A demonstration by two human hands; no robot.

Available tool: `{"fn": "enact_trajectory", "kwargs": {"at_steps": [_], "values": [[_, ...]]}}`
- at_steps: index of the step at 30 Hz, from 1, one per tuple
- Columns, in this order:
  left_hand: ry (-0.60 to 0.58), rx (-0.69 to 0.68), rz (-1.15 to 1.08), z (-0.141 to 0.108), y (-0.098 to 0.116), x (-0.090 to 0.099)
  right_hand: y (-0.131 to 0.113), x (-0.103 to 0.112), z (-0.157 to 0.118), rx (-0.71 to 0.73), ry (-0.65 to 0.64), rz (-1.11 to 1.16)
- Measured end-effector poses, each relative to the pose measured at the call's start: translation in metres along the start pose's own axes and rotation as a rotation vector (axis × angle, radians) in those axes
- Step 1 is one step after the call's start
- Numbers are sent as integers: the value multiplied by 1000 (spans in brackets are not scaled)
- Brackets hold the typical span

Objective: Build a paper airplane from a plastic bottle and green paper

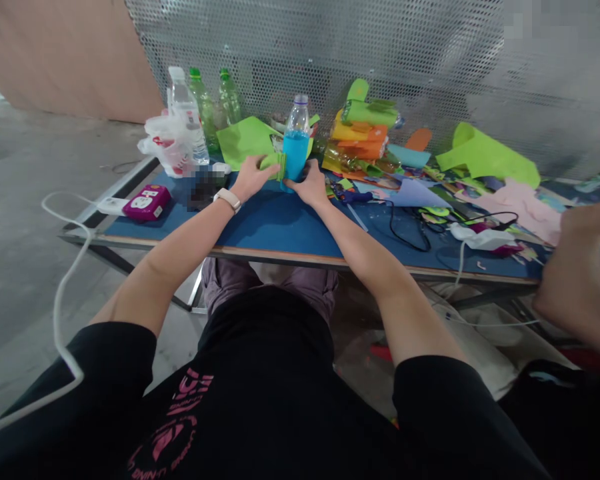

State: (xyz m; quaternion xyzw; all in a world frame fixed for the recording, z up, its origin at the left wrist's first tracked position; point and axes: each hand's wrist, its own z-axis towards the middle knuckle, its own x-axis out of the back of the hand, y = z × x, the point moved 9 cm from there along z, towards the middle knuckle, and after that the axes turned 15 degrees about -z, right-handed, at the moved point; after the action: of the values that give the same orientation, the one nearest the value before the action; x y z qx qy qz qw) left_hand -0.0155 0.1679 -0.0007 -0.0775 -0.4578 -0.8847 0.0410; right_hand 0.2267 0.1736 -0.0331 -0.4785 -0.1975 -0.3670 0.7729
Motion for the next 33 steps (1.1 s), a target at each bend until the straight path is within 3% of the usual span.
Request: {"fn": "enact_trajectory", "kwargs": {"at_steps": [7, 23, 33], "values": [[37, -40, 2, 4, 26, 9, -9, -2, -3, 51, -29, -79], [13, -52, 20, 11, 15, 10, -21, -5, -10, 23, -46, -119], [-31, -84, 66, 8, 29, 6, -47, 1, -24, -4, -6, -40]]}}
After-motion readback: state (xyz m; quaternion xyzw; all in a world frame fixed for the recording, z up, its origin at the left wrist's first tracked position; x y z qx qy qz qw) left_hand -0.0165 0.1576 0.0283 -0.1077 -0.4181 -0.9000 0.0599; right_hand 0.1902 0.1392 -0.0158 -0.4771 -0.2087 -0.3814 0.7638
